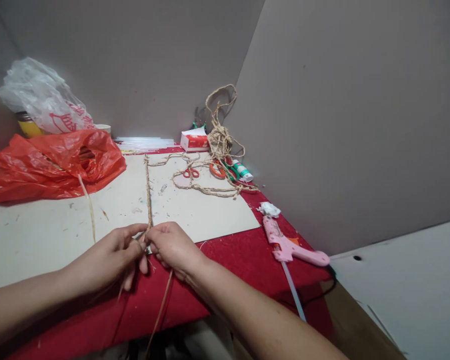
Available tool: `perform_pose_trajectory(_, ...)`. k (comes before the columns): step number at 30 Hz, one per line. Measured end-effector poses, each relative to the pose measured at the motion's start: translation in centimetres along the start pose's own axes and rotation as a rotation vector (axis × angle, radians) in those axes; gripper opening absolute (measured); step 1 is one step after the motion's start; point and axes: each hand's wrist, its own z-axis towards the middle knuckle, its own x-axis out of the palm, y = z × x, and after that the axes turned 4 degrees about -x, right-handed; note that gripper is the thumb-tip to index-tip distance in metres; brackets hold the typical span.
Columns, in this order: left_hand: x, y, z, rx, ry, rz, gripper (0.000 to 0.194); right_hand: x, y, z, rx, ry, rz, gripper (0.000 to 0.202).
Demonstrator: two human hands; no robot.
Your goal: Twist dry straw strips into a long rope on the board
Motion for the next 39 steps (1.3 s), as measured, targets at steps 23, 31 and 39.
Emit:
perform_pose_trajectory(23,-1.4,0.2,1.7,-0.014,-0.053,-0.043,0.019,-1.6,0.3,-0.4,-0.020,0.186,0.023,0.026)
perform_pose_trajectory(31,-2.2,-0.8,2.0,0.026,-0.058,0.215,0.025,-2.6,0.6,-0.1,-0.301,0.108,-0.692,0.022)
perform_pose_trajectory(39,-2.2,0.3,2.2,0.009,-0.003,0.051,0.029,-2.4,1.4,-1.5,-0.383,0.017,-1.051,0.024)
